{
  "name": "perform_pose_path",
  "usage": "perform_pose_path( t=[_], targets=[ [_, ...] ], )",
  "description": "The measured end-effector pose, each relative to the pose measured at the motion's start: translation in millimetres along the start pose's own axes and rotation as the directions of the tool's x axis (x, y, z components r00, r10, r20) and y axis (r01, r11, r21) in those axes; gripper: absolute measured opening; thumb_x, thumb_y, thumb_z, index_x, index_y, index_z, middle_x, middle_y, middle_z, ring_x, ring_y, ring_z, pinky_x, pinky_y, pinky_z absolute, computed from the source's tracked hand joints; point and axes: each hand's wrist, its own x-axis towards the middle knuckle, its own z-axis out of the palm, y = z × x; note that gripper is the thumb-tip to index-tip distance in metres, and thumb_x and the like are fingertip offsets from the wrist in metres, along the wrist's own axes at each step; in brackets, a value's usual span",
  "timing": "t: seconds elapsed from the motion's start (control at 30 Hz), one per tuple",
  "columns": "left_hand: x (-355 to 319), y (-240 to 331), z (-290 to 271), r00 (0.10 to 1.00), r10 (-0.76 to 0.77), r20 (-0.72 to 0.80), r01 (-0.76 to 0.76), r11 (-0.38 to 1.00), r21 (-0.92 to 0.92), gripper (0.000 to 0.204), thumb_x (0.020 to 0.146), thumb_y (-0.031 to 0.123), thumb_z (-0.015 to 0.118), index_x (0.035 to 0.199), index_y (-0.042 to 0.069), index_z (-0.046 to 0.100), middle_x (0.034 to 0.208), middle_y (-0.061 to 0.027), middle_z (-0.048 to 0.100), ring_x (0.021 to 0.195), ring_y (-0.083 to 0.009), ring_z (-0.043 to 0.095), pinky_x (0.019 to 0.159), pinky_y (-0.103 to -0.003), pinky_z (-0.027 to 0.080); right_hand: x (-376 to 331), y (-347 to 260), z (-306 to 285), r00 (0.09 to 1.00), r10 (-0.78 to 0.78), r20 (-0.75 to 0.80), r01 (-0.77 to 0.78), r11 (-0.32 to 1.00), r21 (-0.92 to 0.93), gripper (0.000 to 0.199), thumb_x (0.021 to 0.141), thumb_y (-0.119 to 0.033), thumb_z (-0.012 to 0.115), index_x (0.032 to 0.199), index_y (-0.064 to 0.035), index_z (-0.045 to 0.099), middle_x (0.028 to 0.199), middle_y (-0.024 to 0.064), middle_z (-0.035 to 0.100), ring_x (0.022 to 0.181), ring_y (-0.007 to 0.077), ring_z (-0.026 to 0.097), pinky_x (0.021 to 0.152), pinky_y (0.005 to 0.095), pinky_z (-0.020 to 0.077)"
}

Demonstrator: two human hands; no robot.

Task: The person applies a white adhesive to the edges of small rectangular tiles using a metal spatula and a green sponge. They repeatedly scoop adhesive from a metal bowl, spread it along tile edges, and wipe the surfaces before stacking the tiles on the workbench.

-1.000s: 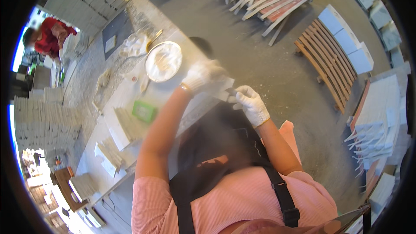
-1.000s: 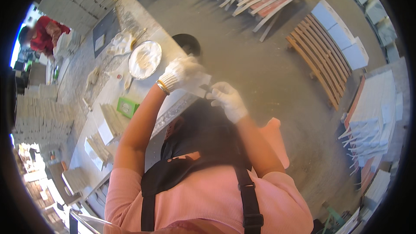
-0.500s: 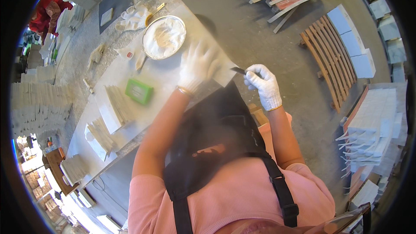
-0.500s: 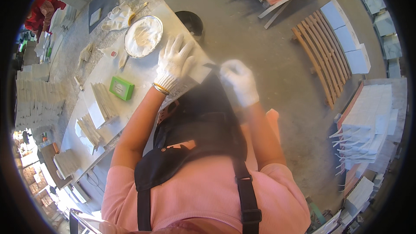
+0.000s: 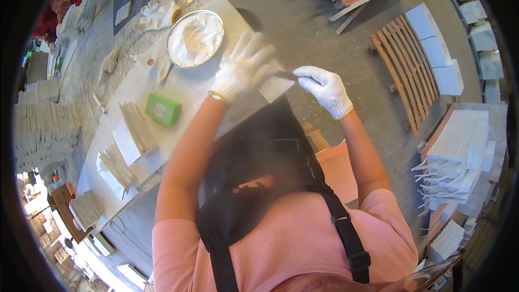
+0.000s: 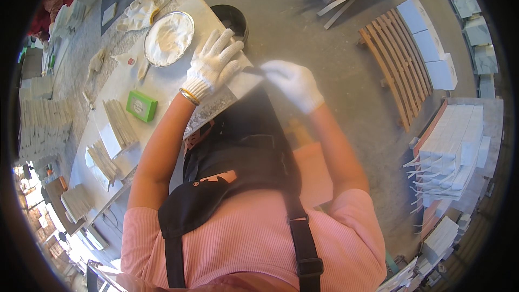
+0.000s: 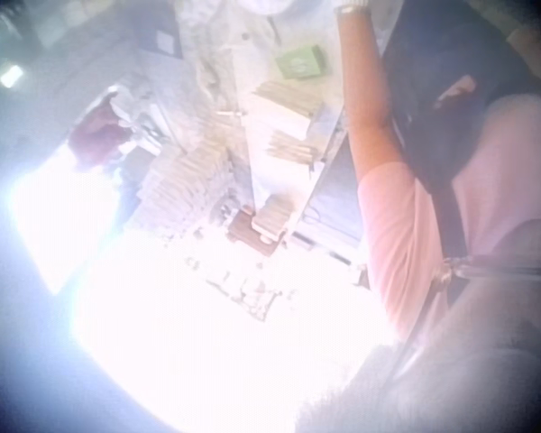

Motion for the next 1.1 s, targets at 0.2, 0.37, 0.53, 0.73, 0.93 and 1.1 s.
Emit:
perform_pose_path(
  t=[0.2, 0.37, 0.53, 0.73, 0.93, 1.1],
  targets=[
    [0.7, 2.5, 0.9, 0.999, -0.026, 0.019, 0.025, 1.000, 0.018, 0.047, 0.099, 0.041, 0.062, 0.140, 0.018, 0.062, 0.157, -0.0127, 0.047, 0.145, -0.0437, 0.043, 0.117, -0.058, 0.036, -14.4, -9.0, -2.1, 0.991, -0.131, -0.017, 0.124, 0.969, -0.216, 0.029, 0.094, -0.007, 0.074, 0.123, -0.0065, 0.076, 0.119, 0.0141, 0.078, 0.106, 0.0220, 0.076, 0.092, 0.0320, 0.0586],
    [1.6, 2.6, 3.3, 0.999, -0.034, 0.022, 0.033, 0.999, 0.037, 0.047, 0.100, 0.043, 0.061, 0.140, 0.018, 0.062, 0.157, -0.0111, 0.046, 0.145, -0.0427, 0.042, 0.117, -0.058, 0.036, -19.0, -9.2, 7.1, 0.994, -0.075, -0.079, 0.065, 0.990, -0.123, 0.032, 0.094, -0.008, 0.073, 0.125, -0.0090, 0.075, 0.116, 0.0141, 0.078, 0.099, 0.0252, 0.077, 0.087, 0.0327, 0.0593],
    [1.6, 1.3, 4.4, 1.000, -0.030, 0.009, 0.030, 0.999, 0.013, 0.045, 0.100, 0.043, 0.060, 0.139, 0.020, 0.062, 0.157, -0.0113, 0.048, 0.144, -0.0424, 0.044, 0.116, -0.058, 0.037, -22.3, -19.0, 23.7, 0.979, 0.197, -0.058, -0.191, 0.977, 0.096, 0.036, 0.093, -0.005, 0.072, 0.129, -0.0062, 0.074, 0.114, 0.0134, 0.079, 0.085, 0.0199, 0.075, 0.082, 0.0306, 0.0590],
    [3.7, -3.4, 3.9, 0.997, -0.038, 0.070, 0.037, 0.999, 0.015, 0.045, 0.101, 0.042, 0.057, 0.139, 0.020, 0.062, 0.157, -0.0107, 0.049, 0.143, -0.0421, 0.045, 0.113, -0.058, 0.040, -26.7, -26.0, 37.9, 0.992, -0.111, -0.051, 0.111, 0.994, -0.012, 0.035, 0.094, -0.002, 0.070, 0.128, -0.0051, 0.075, 0.108, 0.0109, 0.079, 0.079, 0.0154, 0.070, 0.078, 0.0301, 0.0575],
    [0.5, -6.1, 12.0, 1.000, -0.018, 0.003, 0.018, 0.999, 0.044, 0.043, 0.100, 0.039, 0.058, 0.138, 0.020, 0.064, 0.157, -0.0107, 0.049, 0.142, -0.0407, 0.046, 0.112, -0.056, 0.042, -5.8, 2.6, 0.5, 0.999, 0.025, -0.040, -0.021, 0.996, 0.082, 0.028, 0.094, -0.006, 0.069, 0.121, -0.0066, 0.078, 0.119, 0.0116, 0.078, 0.107, 0.0225, 0.075, 0.095, 0.0325, 0.0562],
    [-0.3, -7.4, 14.7, 1.000, -0.018, -0.022, 0.019, 0.999, 0.044, 0.042, 0.099, 0.037, 0.059, 0.137, 0.020, 0.064, 0.156, -0.0111, 0.050, 0.142, -0.0403, 0.047, 0.112, -0.056, 0.042, 4.0, 3.7, 10.0, 0.999, -0.032, 0.004, 0.032, 0.999, 0.015, 0.028, 0.094, -0.008, 0.070, 0.120, -0.0090, 0.079, 0.117, 0.0116, 0.078, 0.103, 0.0235, 0.075, 0.092, 0.0334, 0.0570]
  ],
)
